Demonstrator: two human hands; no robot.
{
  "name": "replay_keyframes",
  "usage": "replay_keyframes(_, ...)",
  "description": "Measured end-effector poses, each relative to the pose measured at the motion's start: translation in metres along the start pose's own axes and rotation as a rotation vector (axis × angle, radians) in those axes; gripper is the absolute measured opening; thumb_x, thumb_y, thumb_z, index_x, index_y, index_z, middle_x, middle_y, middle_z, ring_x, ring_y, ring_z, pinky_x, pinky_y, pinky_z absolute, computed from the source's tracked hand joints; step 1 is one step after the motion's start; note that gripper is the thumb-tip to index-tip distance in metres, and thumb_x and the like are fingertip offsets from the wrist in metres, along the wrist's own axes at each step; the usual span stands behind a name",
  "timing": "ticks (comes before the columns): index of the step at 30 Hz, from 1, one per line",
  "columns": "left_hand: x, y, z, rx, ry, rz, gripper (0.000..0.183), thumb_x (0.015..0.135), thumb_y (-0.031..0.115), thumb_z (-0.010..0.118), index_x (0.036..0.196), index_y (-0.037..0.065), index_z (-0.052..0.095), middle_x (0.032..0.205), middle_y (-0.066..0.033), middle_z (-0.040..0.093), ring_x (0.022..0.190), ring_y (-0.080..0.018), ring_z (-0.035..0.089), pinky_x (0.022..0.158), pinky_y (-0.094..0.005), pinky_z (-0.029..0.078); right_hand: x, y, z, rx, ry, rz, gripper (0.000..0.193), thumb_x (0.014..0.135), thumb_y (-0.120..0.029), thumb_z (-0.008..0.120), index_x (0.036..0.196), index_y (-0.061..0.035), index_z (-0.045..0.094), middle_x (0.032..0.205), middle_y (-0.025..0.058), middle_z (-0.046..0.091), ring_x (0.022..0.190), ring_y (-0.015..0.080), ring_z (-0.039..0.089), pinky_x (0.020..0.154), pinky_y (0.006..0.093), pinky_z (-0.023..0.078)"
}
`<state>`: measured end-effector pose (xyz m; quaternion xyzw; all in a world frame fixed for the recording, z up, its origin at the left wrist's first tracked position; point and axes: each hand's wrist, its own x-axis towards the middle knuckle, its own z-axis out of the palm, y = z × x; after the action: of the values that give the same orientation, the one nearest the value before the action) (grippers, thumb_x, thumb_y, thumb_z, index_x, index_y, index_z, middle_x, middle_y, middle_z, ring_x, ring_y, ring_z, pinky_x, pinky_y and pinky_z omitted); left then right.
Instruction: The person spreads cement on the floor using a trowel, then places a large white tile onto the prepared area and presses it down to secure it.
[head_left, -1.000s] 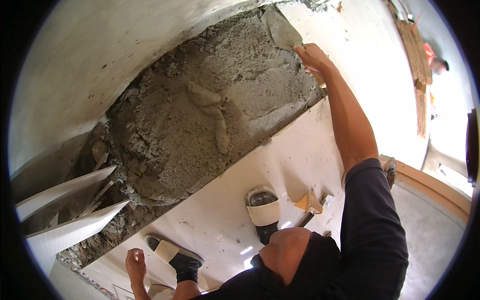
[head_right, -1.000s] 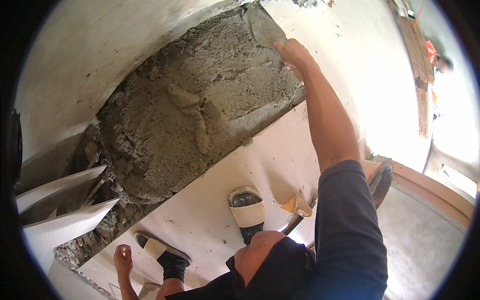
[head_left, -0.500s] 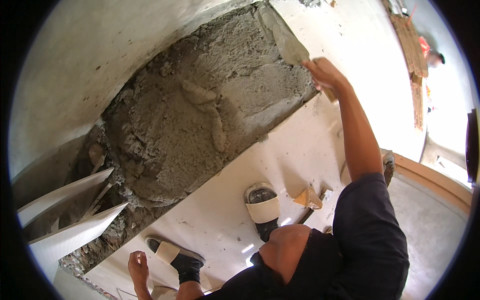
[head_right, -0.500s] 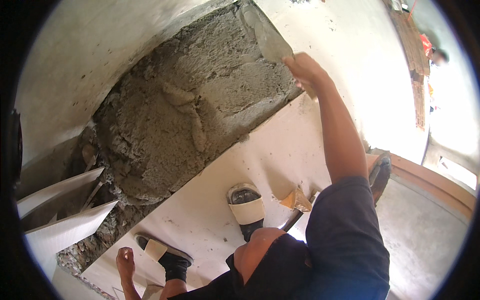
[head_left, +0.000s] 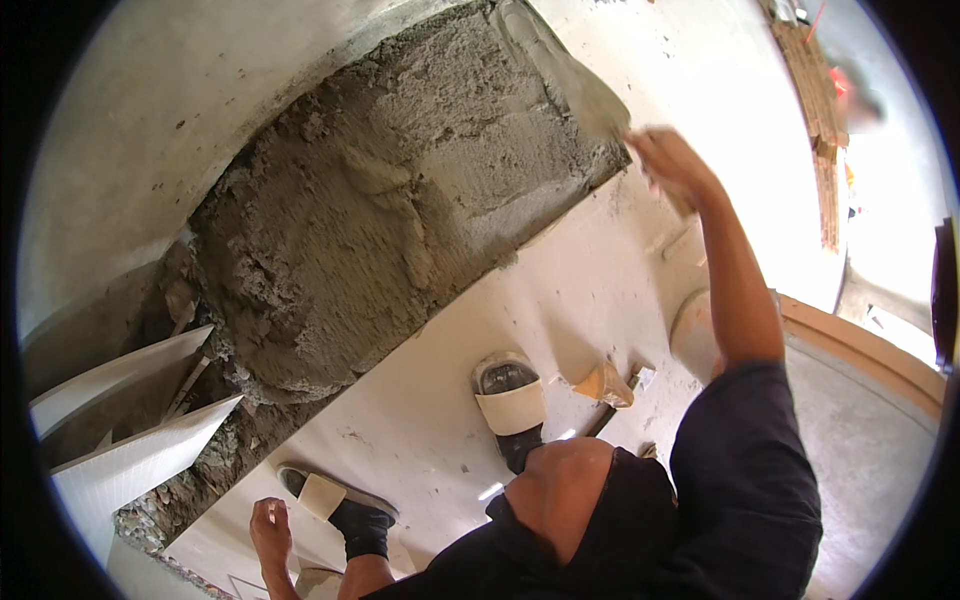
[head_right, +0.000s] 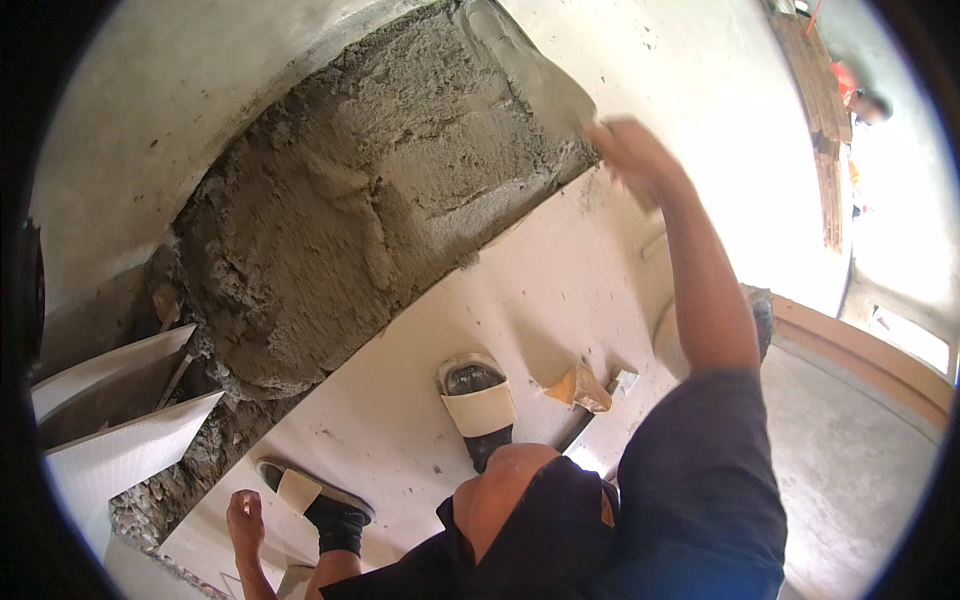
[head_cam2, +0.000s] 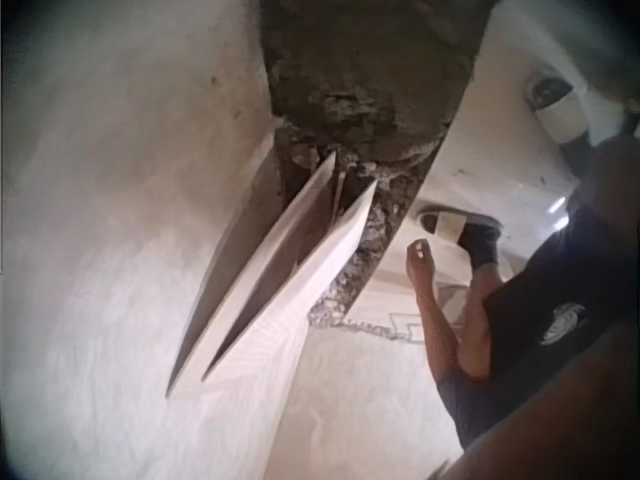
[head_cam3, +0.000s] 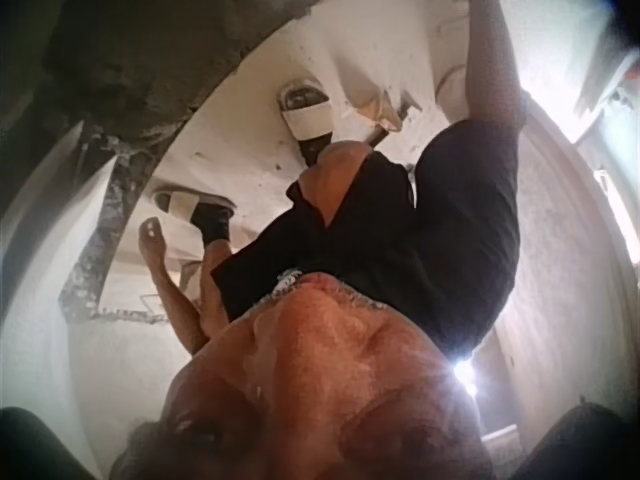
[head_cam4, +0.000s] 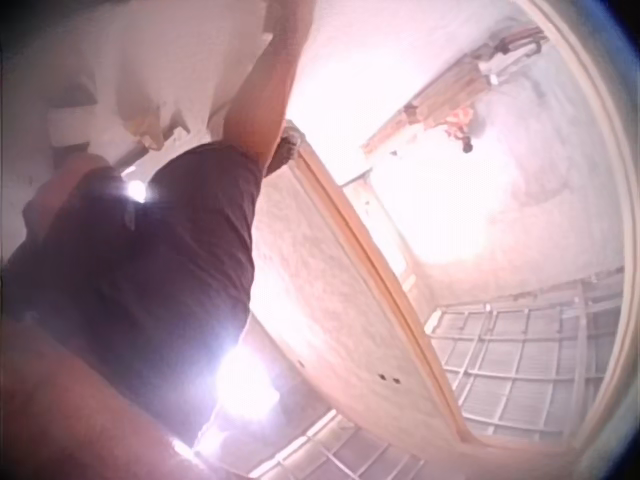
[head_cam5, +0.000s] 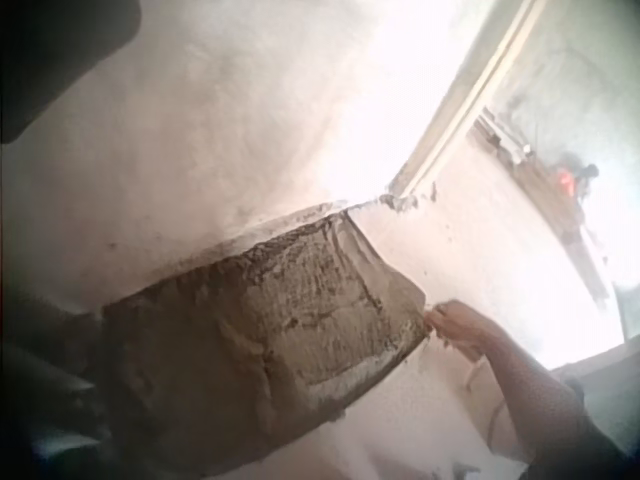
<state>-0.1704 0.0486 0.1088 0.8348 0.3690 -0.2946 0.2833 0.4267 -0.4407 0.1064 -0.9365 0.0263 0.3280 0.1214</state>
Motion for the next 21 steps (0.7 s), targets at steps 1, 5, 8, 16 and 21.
replay_keyframes(1, 0.0, 0.003, -0.001, -0.001, -0.001, 0.01, 0.02, 0.092, 0.019, 0.057, 0.094, 0.0, 0.061, 0.09, -0.0167, 0.063, 0.079, -0.0326, 0.06, 0.072, -0.04, 0.047, 0.021, -0.011, -0.008, -0.059, -0.012, 0.004, 0.053, 0.098, -0.048, 0.043, 0.093, 0.0014, 0.061, 0.07, 0.008, 0.059, 0.06, 0.0179, 0.06, 0.061, 0.0386, 0.051)
replay_keyframes(5, 0.003, 0.02, -0.006, -0.027, -0.001, -0.019, 0.02, 0.093, 0.02, 0.057, 0.094, 0.0, 0.061, 0.091, -0.016, 0.063, 0.08, -0.031, 0.06, 0.073, -0.0395, 0.047, 0.054, -0.025, -0.032, -0.171, -0.086, -0.017, 0.052, 0.098, -0.047, 0.042, 0.092, 0.0011, 0.06, 0.066, 0.0088, 0.059, 0.055, 0.0175, 0.058, 0.05, 0.0348, 0.05)
replay_keyframes(8, 0.004, 0.025, -0.001, -0.08, -0.006, -0.046, 0.021, 0.093, 0.02, 0.057, 0.095, 0.0, 0.061, 0.091, -0.0156, 0.063, 0.081, -0.0294, 0.061, 0.074, -0.0387, 0.048, 0.025, 0.003, -0.024, -0.118, -0.147, 0.02, 0.051, 0.098, -0.044, 0.044, 0.095, 0.0031, 0.061, 0.062, 0.0099, 0.056, 0.05, 0.0169, 0.055, 0.048, 0.0348, 0.049)
replay_keyframes(16, -0.005, 0.013, 0.012, -0.062, -0.025, 0.039, 0.026, 0.095, 0.024, 0.055, 0.092, -0.001, 0.06, 0.082, -0.0163, 0.062, 0.071, -0.0261, 0.058, 0.067, -0.0382, 0.048, -0.083, 0.085, 0.041, -0.086, -0.046, 0.156, 0.048, 0.096, -0.045, 0.046, 0.104, -0.0007, 0.061, 0.077, 0.0145, 0.063, 0.067, 0.0249, 0.064, 0.071, 0.0414, 0.05)
replay_keyframes(21, 0.007, 0.022, 0.001, 0.012, -0.045, 0.008, 0.024, 0.094, 0.022, 0.055, 0.095, -0.001, 0.061, 0.086, -0.0165, 0.062, 0.077, -0.0292, 0.06, 0.071, -0.0393, 0.047, -0.091, 0.09, 0.065, -0.272, 0.154, 0.046, 0.047, 0.093, -0.045, 0.05, 0.104, -0.0012, 0.062, 0.085, 0.0194, 0.067, 0.081, 0.0312, 0.067, 0.076, 0.0444, 0.049)
